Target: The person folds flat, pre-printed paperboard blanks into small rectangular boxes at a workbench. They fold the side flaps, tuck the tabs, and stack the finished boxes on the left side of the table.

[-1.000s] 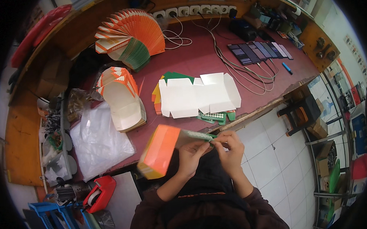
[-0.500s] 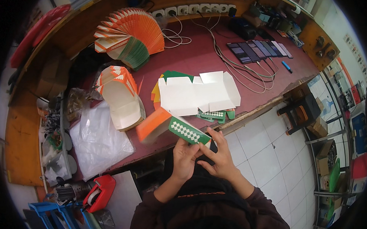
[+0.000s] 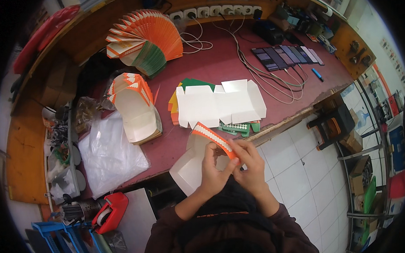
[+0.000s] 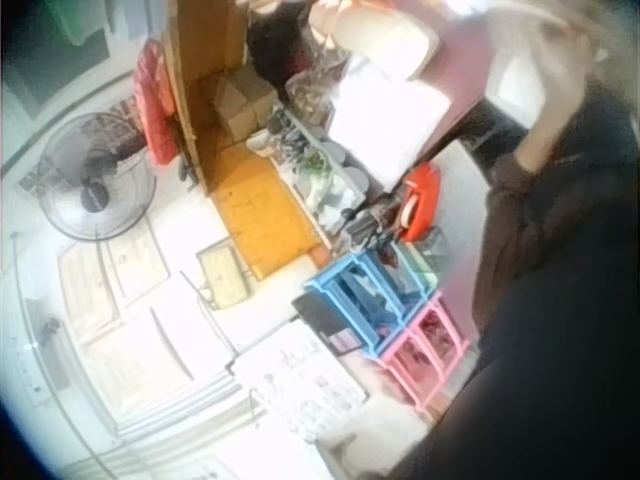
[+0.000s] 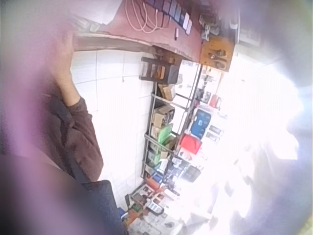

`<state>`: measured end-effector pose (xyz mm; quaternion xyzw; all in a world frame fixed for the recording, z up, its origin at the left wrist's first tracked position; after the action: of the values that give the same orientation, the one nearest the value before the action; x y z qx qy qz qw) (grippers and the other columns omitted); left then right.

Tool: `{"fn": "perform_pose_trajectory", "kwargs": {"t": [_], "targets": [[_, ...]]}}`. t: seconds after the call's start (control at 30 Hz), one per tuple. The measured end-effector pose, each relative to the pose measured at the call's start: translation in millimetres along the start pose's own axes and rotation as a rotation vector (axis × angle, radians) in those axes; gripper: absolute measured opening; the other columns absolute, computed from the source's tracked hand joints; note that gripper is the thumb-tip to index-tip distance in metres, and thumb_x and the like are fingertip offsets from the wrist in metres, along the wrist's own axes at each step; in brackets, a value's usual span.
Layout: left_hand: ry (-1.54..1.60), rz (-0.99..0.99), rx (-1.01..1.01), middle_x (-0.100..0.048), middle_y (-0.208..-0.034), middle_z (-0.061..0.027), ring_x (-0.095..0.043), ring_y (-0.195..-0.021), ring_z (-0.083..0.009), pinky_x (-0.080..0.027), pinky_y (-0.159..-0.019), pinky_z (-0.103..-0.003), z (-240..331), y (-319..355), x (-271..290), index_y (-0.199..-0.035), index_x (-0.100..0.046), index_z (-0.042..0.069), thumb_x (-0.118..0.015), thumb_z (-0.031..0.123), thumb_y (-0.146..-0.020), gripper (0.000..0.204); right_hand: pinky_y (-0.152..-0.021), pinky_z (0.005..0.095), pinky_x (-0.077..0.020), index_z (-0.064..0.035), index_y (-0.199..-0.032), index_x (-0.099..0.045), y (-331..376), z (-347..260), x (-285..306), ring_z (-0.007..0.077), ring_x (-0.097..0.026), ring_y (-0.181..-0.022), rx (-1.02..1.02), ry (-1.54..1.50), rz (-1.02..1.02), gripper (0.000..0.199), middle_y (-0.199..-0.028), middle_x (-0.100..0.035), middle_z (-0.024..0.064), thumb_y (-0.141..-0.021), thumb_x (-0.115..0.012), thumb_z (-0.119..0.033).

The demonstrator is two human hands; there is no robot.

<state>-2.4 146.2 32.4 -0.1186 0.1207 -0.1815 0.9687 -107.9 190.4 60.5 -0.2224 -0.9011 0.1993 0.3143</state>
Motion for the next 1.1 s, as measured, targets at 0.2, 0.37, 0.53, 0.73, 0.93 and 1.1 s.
{"fn": "perform_pose_trajectory", "kwargs": {"t": [0.2,0.37,0.53,0.73,0.93,1.1], "targets": [[-0.467,0.181,-0.421,-0.063,-0.08,-0.0084,-0.064,-0.071,-0.0184,-0.052,-0.061,-0.027,10.3,-10.2,25.5,-0.084,-0.066,-0.002,-0.071,-0.003,-0.075,0.011,-0.068,0.0246,-0.0506,0.0045,-0.094,-0.065,3.8,16.5,4.1,0.0107,-0.059,-0.08,-0.224,-0.538,0.166,0.011,-0.091,-0.063,0.0095,-0.084,-0.065,0.001],[-0.712,0.124,-0.808,-0.062,-0.076,-0.0084,-0.061,-0.066,-0.0192,-0.049,-0.056,-0.028,13.1,-4.3,19.0,-0.082,-0.067,0.0,-0.074,-0.005,-0.071,0.014,-0.07,0.0219,-0.0478,0.0045,-0.086,-0.064,5.8,17.5,-7.6,0.0115,-0.059,-0.083,-0.239,-0.583,0.248,0.006,-0.088,-0.062,0.0088,-0.082,-0.066,0.002],[-0.626,0.215,-0.633,-0.062,-0.076,-0.0088,-0.061,-0.065,-0.0181,-0.048,-0.056,-0.027,8.5,1.6,19.2,-0.081,-0.067,-0.001,-0.075,-0.005,-0.069,0.015,-0.071,0.0252,-0.0491,0.0039,-0.086,-0.064,3.3,13.5,-12.7,0.0155,-0.06,-0.083,-0.227,-0.442,0.181,0.007,-0.086,-0.061,0.0089,-0.08,-0.066,0.004],[-0.572,0.278,-0.713,-0.062,-0.076,-0.0093,-0.061,-0.062,-0.0184,-0.049,-0.054,-0.026,14.3,-3.1,22.7,-0.083,-0.067,-0.002,-0.074,-0.006,-0.069,0.016,-0.075,0.0294,-0.0512,0.0021,-0.089,-0.064,3.3,16.6,-19.7,0.0183,-0.063,-0.085,0.031,-0.194,0.18,0.009,-0.09,-0.065,0.011,-0.08,-0.065,0.003],[-0.611,0.207,-0.705,-0.061,-0.072,-0.0094,-0.06,-0.061,-0.0197,-0.048,-0.056,-0.027,19.5,-1.0,21.3,-0.08,-0.066,-0.001,-0.073,-0.009,-0.067,0.017,-0.07,0.0268,-0.0509,0.0012,-0.088,-0.063,-2.9,34.9,-30.7,0.0147,-0.063,-0.08,-0.129,-0.433,0.264,0.004,-0.088,-0.065,0.0108,-0.086,-0.062,-0.001],[-0.71,0.238,-0.678,-0.06,-0.071,-0.0094,-0.06,-0.06,-0.0195,-0.047,-0.054,-0.027,7.4,-4.2,30.1,-0.08,-0.066,-0.002,-0.073,-0.009,-0.066,0.017,-0.059,0.0247,-0.0482,0.0012,-0.086,-0.061,-5.3,41.6,-32.8,0.0129,-0.059,-0.066,-0.227,-0.311,0.138,0.005,-0.083,-0.064,0.0095,-0.084,-0.064,-0.003]]}}
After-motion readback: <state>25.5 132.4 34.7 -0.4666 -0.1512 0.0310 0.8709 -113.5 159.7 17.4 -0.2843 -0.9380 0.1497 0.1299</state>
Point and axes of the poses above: each hand's wrist, its own y-axis away from the middle knuckle, its own x-axis out of the back of the hand, z = x × y, the point moved 2 cm from there along -y, towards the middle knuckle
